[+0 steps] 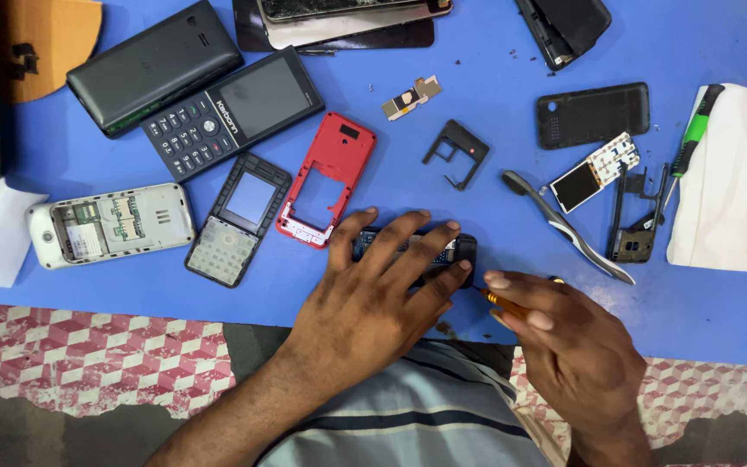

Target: The person disassembles a mobile phone using a screwdriver, removes the back cover, and manipulates internal components. They handle several phone parts and tools on a cluttered workbench.

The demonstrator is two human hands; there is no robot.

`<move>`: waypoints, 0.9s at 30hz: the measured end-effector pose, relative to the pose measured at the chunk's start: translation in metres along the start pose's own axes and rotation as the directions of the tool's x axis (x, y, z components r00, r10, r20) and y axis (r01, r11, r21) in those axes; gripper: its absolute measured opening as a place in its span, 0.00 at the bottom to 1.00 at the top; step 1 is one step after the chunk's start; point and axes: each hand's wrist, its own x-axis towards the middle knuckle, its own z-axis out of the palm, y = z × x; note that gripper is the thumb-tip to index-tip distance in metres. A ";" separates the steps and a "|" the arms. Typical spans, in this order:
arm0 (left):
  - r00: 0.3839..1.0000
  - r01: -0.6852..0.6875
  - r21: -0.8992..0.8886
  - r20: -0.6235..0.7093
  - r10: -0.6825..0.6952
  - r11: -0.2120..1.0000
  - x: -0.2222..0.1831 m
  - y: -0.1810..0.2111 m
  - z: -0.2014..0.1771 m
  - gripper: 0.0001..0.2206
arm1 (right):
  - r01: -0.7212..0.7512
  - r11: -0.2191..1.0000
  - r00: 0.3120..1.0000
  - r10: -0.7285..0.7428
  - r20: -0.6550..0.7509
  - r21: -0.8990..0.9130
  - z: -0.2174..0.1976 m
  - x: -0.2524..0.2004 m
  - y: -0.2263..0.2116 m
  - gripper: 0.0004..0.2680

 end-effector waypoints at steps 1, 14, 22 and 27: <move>1.000 -0.002 -0.001 -0.003 0.002 1.000 0.000 0.000 0.000 0.17 | 0.004 0.999 0.999 -0.003 0.043 -0.033 -0.001 0.003 -0.001 0.21; 0.999 -0.023 0.034 -0.035 0.024 0.999 -0.002 0.000 -0.001 0.15 | -0.023 0.999 0.999 0.022 0.024 0.041 0.012 0.006 0.000 0.22; 0.999 -0.025 0.047 -0.031 0.027 0.999 -0.003 -0.001 0.000 0.14 | 0.024 0.988 1.000 -0.023 -0.013 0.155 0.017 0.007 -0.001 0.23; 0.999 -0.022 -0.015 -0.028 0.021 1.000 -0.003 -0.002 0.001 0.18 | -0.044 0.965 0.998 0.029 -0.062 -0.260 0.014 0.004 -0.010 0.21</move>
